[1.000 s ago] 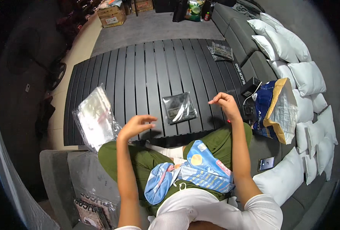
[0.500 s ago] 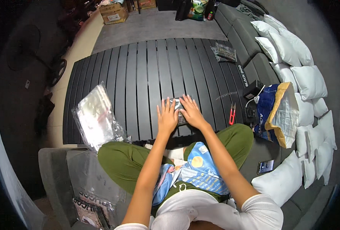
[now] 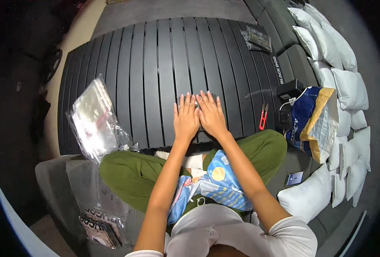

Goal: Unpacking a package, inspecting a small patch, then trimming a loose thread from a blue garment using snips.

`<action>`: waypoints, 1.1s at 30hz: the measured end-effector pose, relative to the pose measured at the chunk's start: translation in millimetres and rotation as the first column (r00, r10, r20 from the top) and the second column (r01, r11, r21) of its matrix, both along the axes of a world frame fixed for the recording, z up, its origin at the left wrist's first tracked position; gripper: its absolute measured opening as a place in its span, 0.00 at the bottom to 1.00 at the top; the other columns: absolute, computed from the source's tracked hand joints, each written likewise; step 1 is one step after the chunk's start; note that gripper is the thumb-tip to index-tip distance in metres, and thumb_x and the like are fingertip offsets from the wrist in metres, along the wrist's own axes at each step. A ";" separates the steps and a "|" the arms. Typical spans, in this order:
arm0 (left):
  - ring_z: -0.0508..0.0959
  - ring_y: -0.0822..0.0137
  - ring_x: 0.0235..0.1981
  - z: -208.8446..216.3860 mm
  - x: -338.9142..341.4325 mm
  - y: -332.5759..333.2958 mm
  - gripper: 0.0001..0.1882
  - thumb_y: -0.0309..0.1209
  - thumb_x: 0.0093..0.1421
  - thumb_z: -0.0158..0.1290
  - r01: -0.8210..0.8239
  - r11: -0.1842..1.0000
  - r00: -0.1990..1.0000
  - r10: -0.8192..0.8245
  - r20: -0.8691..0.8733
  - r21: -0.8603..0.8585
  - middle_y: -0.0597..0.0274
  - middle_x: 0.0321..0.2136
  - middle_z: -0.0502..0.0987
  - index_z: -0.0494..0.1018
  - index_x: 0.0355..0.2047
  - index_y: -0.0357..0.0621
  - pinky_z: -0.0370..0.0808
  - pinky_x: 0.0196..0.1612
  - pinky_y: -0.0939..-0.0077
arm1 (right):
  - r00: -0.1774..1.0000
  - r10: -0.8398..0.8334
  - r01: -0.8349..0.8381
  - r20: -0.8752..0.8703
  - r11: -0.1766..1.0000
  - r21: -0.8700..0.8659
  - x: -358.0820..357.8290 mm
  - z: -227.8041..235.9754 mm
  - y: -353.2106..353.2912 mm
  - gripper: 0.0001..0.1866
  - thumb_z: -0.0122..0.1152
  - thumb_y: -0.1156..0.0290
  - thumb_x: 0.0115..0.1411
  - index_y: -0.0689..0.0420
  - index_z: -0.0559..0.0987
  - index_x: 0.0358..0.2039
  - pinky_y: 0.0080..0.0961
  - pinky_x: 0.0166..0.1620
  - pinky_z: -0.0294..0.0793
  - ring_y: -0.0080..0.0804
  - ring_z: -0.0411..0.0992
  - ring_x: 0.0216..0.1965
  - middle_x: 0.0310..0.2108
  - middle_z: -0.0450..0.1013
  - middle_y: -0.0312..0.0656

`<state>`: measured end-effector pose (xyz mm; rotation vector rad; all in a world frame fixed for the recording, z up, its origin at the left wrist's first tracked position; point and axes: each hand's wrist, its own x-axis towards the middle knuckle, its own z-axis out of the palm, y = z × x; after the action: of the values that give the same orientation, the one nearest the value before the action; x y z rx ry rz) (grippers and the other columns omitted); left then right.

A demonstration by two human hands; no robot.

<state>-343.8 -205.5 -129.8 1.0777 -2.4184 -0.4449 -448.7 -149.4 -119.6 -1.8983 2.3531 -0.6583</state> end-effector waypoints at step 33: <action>0.65 0.54 0.45 27.1 42.6 -20.6 0.15 0.32 0.57 0.46 -0.203 0.926 0.967 0.241 -0.086 0.318 0.54 0.43 0.69 0.69 0.43 0.40 0.61 0.49 0.63 | -0.160 -0.138 0.483 0.977 0.853 0.200 -59.4 16.3 45.7 0.17 0.48 0.69 0.58 0.63 0.67 0.47 0.25 0.45 0.69 0.29 0.69 0.43 0.44 0.68 0.45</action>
<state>-301.2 -226.1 -102.7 1.3935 -2.1309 -0.8033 -508.1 -103.7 -103.2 -0.1357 1.4691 -1.6766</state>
